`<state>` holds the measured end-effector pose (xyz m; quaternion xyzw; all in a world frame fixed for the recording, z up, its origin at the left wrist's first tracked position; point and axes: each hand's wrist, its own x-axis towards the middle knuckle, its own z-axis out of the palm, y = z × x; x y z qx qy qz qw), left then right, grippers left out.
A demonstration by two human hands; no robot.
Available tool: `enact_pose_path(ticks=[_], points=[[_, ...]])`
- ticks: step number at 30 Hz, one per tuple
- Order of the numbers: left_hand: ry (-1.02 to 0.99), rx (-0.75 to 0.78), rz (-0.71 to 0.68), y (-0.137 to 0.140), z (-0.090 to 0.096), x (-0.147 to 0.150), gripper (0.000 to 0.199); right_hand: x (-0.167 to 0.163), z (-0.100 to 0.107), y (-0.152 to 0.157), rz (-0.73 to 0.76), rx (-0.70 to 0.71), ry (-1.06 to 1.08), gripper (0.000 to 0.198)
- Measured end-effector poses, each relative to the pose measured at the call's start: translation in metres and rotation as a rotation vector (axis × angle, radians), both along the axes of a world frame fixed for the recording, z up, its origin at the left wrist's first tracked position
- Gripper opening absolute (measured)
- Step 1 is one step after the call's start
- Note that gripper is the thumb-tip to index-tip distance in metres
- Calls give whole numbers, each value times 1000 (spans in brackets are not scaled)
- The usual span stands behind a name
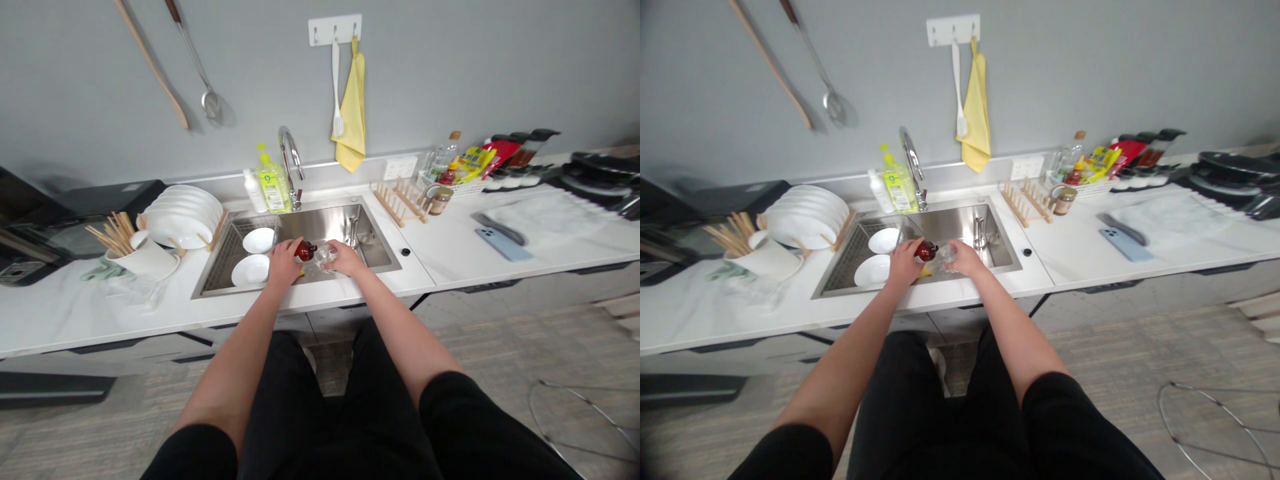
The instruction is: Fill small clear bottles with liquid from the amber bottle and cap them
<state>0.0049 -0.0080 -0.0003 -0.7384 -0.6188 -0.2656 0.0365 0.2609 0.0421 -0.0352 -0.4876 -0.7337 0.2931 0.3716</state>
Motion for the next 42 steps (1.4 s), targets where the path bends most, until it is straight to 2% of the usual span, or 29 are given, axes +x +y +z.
enact_pose_path(ticks=[42], points=[[52, 14, -3, -8, 5, 5, 80, 0, -2, 3, 5, -1, -48, 86]])
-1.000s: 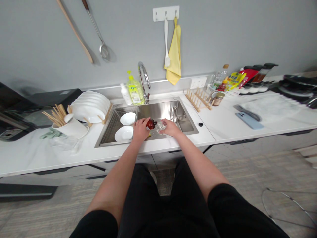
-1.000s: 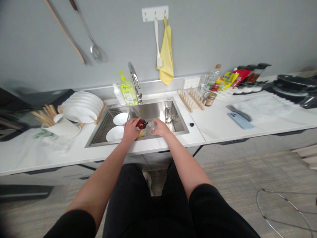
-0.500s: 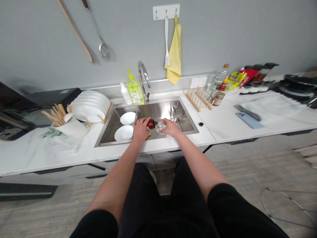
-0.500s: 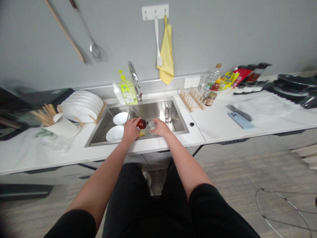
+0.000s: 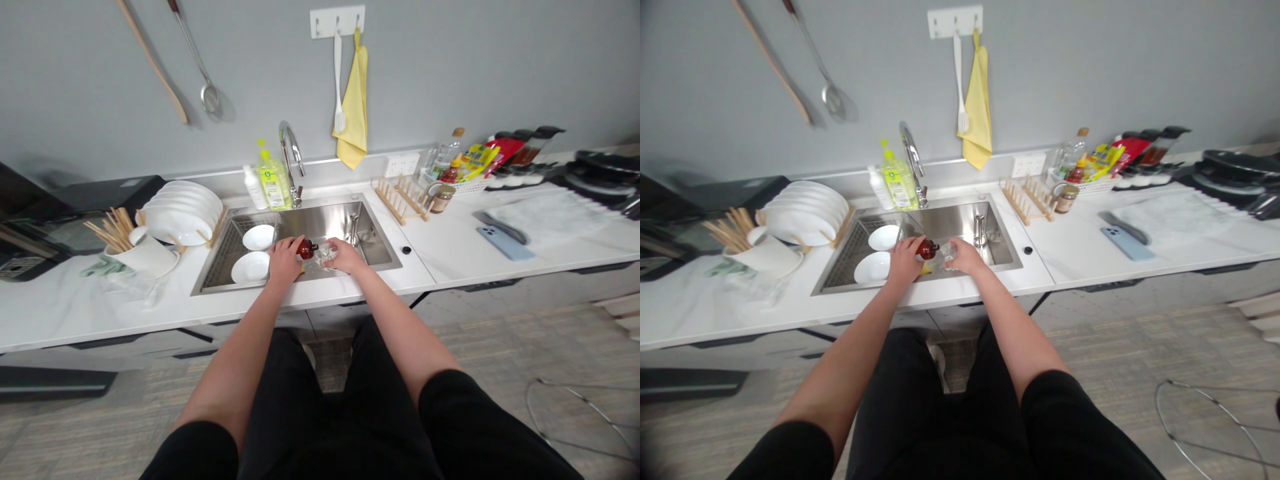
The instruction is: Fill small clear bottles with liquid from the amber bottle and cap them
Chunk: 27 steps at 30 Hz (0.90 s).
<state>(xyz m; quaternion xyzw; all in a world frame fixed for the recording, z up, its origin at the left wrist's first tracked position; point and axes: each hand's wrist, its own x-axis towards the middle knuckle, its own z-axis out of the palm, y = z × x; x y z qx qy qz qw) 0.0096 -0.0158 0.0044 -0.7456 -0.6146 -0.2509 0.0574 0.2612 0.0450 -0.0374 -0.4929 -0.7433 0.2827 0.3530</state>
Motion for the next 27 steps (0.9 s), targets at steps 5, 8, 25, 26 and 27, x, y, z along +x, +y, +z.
enact_pose_path(ticks=[5, 8, 25, 26, 27], points=[[44, -20, 23, -1, 1, 1, 79, 0, -1, 1, -1, 4, -2, 87], [57, -19, 33, -1, 2, 2, 78, 0, -2, 1, -3, 5, -7, 85], [62, 8, 27, -2, 1, 3, 77, -1, 0, -1, -19, -6, -19, 86], [62, 10, 25, -2, 1, 3, 78, -1, 1, -1, -20, -6, -19, 86], [62, 13, 22, -2, 1, 3, 78, -1, 1, -1, -21, -6, -20, 85]])
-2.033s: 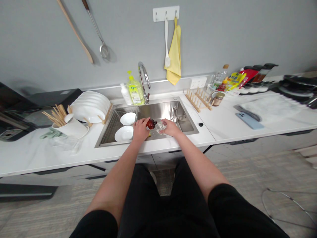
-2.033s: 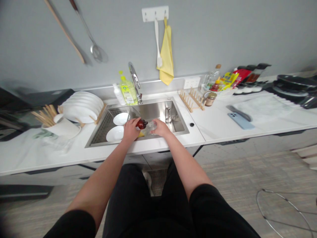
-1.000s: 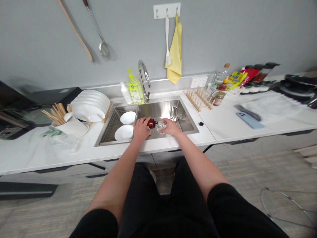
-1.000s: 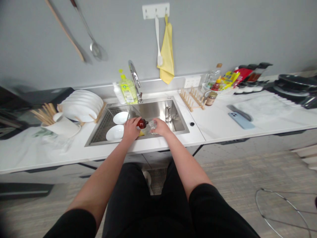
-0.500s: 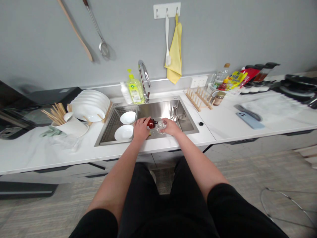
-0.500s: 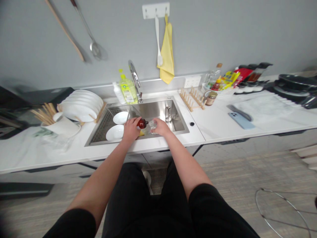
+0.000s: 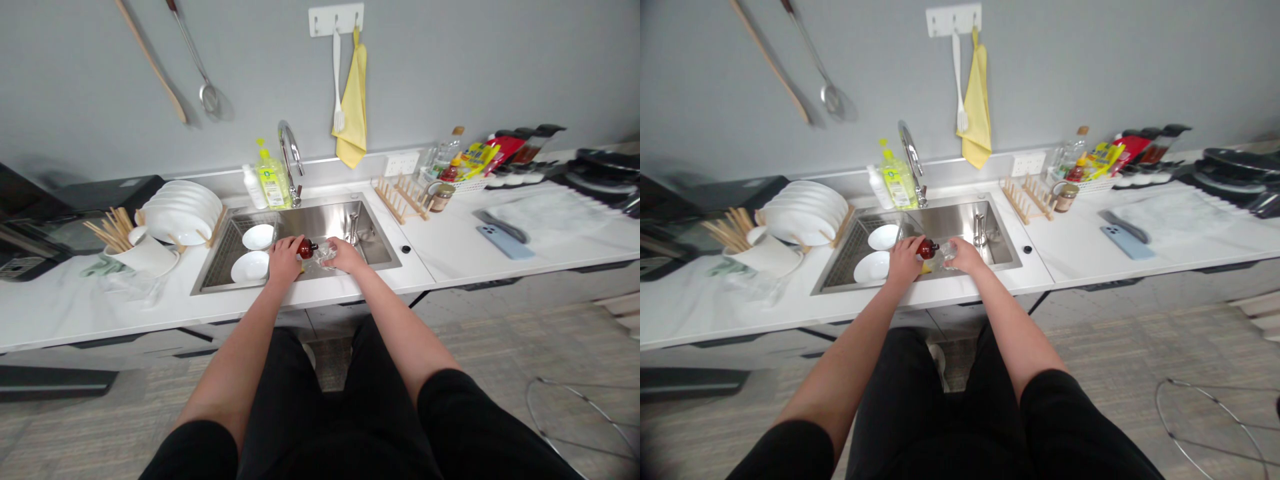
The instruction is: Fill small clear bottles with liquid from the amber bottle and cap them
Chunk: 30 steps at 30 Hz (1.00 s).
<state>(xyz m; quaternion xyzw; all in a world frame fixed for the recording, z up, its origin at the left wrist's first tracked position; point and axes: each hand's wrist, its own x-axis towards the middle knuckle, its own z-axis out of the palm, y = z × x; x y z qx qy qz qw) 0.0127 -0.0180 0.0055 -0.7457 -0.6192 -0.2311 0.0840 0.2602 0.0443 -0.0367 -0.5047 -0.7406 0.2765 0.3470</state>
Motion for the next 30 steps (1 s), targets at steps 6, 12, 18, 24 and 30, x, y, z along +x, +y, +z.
enact_pose_path(ticks=[6, 12, 18, 24, 30], points=[[-2, -1, 8, 0, 0, 0, 76, 1, 1, -1, 6, -1, 2, 86], [-1, -7, 12, 0, 0, 1, 75, 1, 2, -1, 5, -4, 6, 85], [3, -3, 12, -1, 1, 2, 72, 1, 2, -2, 6, -3, 7, 85], [-1, -6, 12, -2, 3, 2, 71, 1, 3, -2, 3, -5, 9, 83], [-1, -28, 17, -4, 5, 3, 72, 1, 2, -2, 7, 3, 3, 81]])
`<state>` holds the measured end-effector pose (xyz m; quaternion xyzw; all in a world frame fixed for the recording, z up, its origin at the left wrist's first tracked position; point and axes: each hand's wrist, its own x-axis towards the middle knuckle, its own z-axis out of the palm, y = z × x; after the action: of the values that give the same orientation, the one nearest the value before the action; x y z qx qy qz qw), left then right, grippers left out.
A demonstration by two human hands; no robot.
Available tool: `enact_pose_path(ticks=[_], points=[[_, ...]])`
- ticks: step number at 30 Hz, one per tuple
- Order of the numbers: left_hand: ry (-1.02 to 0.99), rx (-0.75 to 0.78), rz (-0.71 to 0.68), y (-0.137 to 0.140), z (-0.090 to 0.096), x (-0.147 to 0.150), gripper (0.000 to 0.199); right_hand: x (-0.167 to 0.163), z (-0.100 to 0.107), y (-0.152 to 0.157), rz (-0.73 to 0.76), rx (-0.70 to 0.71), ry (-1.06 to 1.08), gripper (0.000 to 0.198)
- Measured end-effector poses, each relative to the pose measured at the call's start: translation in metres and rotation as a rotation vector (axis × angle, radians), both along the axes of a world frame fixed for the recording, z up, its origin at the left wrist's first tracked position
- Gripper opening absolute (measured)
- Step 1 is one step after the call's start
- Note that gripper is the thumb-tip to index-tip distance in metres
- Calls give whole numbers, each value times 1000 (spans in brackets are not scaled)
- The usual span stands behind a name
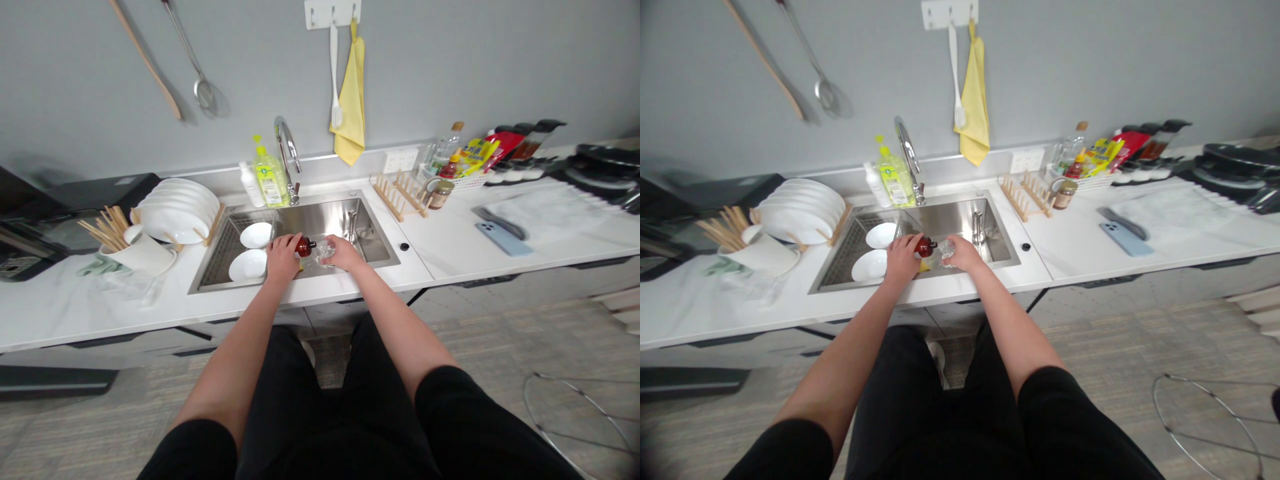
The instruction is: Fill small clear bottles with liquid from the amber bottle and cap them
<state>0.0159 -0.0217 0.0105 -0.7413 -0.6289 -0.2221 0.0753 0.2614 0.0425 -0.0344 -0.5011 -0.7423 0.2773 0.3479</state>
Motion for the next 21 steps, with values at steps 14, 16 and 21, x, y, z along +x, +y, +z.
enact_pose_path(ticks=[14, 16, 21], points=[[15, 9, 1, -1, 0, 1, 74, -1, -3, 3, -6, 0, -11, 85], [20, 1, 4, -1, 0, 1, 76, -1, -3, 2, -7, -1, -10, 84], [13, -1, 6, -1, 1, 2, 77, -1, -3, 2, -9, -3, -13, 84]])
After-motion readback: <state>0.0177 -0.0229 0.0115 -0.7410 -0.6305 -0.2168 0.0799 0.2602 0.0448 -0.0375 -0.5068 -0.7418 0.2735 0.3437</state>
